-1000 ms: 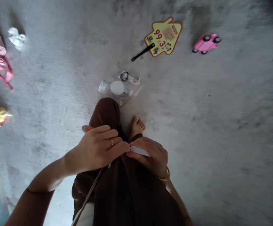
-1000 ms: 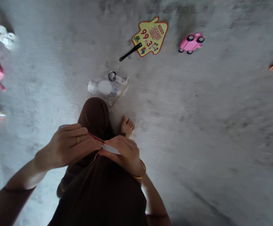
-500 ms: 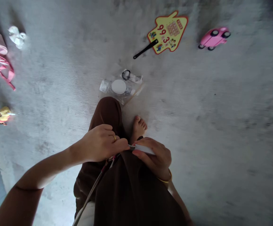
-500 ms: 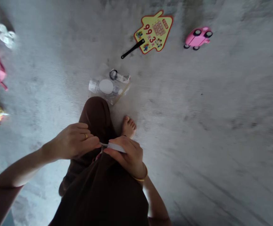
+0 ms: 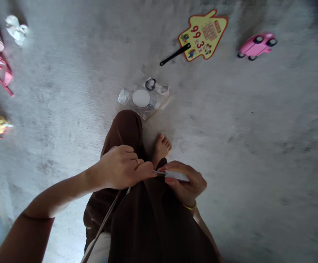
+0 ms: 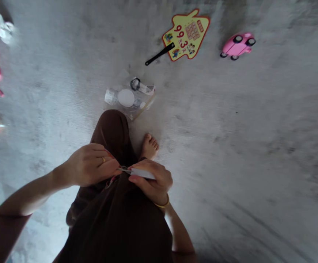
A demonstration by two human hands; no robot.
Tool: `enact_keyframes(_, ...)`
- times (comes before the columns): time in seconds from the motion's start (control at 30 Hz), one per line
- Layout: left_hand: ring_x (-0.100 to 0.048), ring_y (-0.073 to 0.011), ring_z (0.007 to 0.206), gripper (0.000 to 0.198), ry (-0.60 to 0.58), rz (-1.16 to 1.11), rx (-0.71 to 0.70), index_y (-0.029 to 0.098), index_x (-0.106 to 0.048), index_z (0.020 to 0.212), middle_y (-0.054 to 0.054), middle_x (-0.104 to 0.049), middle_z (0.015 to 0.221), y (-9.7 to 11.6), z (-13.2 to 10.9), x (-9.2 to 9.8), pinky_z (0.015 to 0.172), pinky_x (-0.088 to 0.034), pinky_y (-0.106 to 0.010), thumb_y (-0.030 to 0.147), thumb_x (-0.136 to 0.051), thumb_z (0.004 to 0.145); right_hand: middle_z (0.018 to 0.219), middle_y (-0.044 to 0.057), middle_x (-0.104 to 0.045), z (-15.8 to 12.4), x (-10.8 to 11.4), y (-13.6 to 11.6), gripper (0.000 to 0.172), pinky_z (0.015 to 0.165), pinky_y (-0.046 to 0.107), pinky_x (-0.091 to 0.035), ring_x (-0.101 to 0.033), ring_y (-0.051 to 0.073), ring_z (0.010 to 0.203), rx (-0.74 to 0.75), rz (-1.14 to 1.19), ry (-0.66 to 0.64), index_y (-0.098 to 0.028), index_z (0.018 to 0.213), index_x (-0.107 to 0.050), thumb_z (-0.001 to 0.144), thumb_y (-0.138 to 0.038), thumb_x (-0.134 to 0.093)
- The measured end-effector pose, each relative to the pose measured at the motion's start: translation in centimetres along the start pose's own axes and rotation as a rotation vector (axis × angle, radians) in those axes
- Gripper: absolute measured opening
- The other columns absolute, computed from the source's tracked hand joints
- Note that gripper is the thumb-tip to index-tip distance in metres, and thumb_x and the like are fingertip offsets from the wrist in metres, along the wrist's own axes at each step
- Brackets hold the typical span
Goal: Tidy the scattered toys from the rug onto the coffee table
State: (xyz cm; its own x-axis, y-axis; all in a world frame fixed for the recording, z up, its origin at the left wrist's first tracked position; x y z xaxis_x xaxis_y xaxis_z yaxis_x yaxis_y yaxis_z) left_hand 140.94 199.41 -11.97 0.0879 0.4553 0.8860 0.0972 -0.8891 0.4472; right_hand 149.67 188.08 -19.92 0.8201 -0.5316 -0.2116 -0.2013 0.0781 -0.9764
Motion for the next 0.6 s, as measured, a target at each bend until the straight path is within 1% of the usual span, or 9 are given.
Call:
enact_keyframes(0.1, -0.046, -0.0076, 0.046, 0.031, 0.048, 0.05, -0.065, 0.018, -0.055, 0.07, 0.006, -0.053, 0.05, 0.5, 0.2, 0.1, 0.055, -0.042, -0.023, 0.028, -0.053, 0.099, 0.079, 0.0, -0.076, -0.5, 0.2, 0.6, 0.016, 0.056, 0.03, -0.059, -0.071, 0.018, 0.065, -0.076, 0.041, 0.044, -0.029, 0.097, -0.075, 0.082, -0.036, -0.076)
enact_keyframes(0.23, -0.046, -0.0075, 0.046, 0.034, 0.048, 0.061, -0.032, 0.018, -0.053, 0.067, 0.007, -0.05, 0.046, 0.6, 0.4, -0.6, 0.056, -0.044, -0.022, 0.028, -0.051, 0.1, 0.075, 0.0, -0.075, -1.5, 0.6, 1.9, 0.019, 0.049, 0.029, -0.056, -0.07, 0.018, 0.06, -0.256, 0.052, 0.145, -0.027, 0.09, -0.075, 0.084, -0.045, -0.072)
enact_keyframes(0.33, -0.046, -0.0078, 0.046, 0.033, 0.06, 0.042, -0.033, 0.018, -0.053, 0.067, 0.007, -0.05, 0.047, 0.7, 0.7, -0.8, 0.055, -0.043, -0.023, 0.027, -0.052, 0.099, 0.074, 0.001, -0.074, -1.8, 0.5, 2.3, 0.022, 0.047, 0.028, -0.054, -0.069, 0.018, 0.059, -0.281, 0.114, 0.13, -0.026, 0.088, -0.074, 0.083, -0.047, -0.072)
enact_keyframes(0.4, -0.045, -0.008, 0.046, 0.034, 0.059, 0.042, -0.042, 0.019, -0.052, 0.066, 0.007, -0.05, 0.048, 0.5, 0.6, -0.5, 0.053, -0.041, -0.023, 0.027, -0.051, 0.099, 0.073, 0.002, -0.074, -1.6, 0.5, 2.6, 0.024, 0.048, 0.027, -0.053, -0.068, 0.018, 0.059, -0.299, 0.148, 0.12, -0.024, 0.085, -0.073, 0.081, -0.047, -0.074)
enact_keyframes(0.43, -0.045, -0.0081, 0.046, 0.034, 0.057, 0.044, -0.043, 0.019, -0.051, 0.067, 0.007, -0.05, 0.048, 0.2, 0.5, -0.2, 0.052, -0.04, -0.024, 0.027, -0.05, 0.099, 0.07, 0.001, -0.073, -1.5, 0.9, 2.7, 0.025, 0.047, 0.026, -0.052, -0.067, 0.016, 0.056, -0.301, 0.174, 0.172, -0.024, 0.081, -0.072, 0.081, -0.048, -0.074)
enact_keyframes(0.53, -0.041, -0.0078, 0.044, 0.035, 0.04, 0.035, 0.022, 0.019, -0.048, 0.066, 0.008, -0.044, 0.047, -1.5, -0.5, 1.3, 0.048, -0.033, -0.024, 0.024, -0.046, 0.101, 0.06, -0.005, -0.065, -1.1, 2.6, 3.0, 0.031, 0.041, 0.021, -0.047, -0.06, 0.012, 0.047, -0.318, 0.279, 0.434, -0.024, 0.073, -0.062, 0.084, -0.052, -0.069)
enact_keyframes(0.57, -0.038, -0.0077, 0.042, 0.035, 0.024, 0.025, 0.059, 0.019, -0.046, 0.066, 0.008, -0.04, 0.046, -2.1, -0.9, 1.8, 0.046, -0.03, -0.024, 0.022, -0.045, 0.101, 0.058, -0.006, -0.062, -1.0, 2.8, 3.1, 0.032, 0.041, 0.021, -0.046, -0.059, 0.011, 0.046, -0.329, 0.308, 0.493, -0.024, 0.073, -0.059, 0.084, -0.052, -0.068)
enact_keyframes(0.6, -0.035, -0.0076, 0.041, 0.035, 0.0, 0.013, 0.097, 0.019, -0.045, 0.066, 0.008, -0.036, 0.045, -2.8, -1.2, 2.2, 0.045, -0.027, -0.024, 0.022, -0.045, 0.101, 0.058, -0.006, -0.061, -0.6, 2.7, 3.2, 0.032, 0.041, 0.021, -0.047, -0.06, 0.011, 0.046, -0.344, 0.33, 0.515, -0.024, 0.075, -0.058, 0.085, -0.052, -0.067)
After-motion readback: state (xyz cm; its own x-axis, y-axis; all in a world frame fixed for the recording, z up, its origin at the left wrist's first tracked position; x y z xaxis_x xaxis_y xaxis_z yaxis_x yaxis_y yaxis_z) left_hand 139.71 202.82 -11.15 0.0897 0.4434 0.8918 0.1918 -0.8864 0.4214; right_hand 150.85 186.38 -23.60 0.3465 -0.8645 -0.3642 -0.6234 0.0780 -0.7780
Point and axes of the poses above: each hand's wrist, its own z-axis towards the middle knuckle, its own x-axis out of the back of the hand, y = z × x, the point moved 7 cm from there along z, towards the middle knuckle
